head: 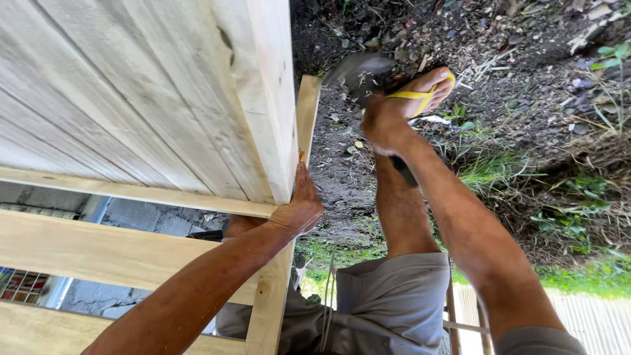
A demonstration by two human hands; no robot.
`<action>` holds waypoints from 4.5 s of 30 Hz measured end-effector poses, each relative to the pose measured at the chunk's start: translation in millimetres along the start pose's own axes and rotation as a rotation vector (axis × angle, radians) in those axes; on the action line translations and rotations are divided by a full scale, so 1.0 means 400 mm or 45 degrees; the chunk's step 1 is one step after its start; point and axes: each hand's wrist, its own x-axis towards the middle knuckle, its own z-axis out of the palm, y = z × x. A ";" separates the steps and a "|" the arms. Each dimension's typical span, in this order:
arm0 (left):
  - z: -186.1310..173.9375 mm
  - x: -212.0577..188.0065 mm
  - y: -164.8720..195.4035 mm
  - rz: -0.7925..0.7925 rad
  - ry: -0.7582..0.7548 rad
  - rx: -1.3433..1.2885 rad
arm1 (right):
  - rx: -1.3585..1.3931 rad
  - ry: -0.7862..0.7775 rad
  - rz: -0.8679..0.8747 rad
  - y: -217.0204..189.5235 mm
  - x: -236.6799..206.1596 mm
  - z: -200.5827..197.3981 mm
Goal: The person hammers nails into a slatted wooden bench frame outdoors, holding the frame steady with one hand while driving nails with a hammer. They take nails from a small wooden box, position a wooden strip against the frame, and hammer nails along the underside edge while sitting on the ground.
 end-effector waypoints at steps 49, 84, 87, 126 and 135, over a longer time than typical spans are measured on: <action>0.029 0.011 0.021 0.014 -0.083 -0.046 | 0.090 0.340 -0.659 0.085 0.011 0.009; 0.024 0.009 0.023 0.017 0.018 0.016 | -0.008 -0.349 -0.531 0.012 -0.070 0.022; 0.026 0.008 0.021 0.031 -0.018 -0.067 | 0.151 -0.080 -0.385 0.019 -0.055 -0.037; 0.032 0.032 -0.018 -0.009 0.318 -0.023 | 0.199 0.422 -0.226 -0.106 -0.243 -0.095; 0.022 -0.003 -0.029 0.053 0.648 -0.022 | 0.341 0.725 -0.231 -0.348 -0.573 -0.298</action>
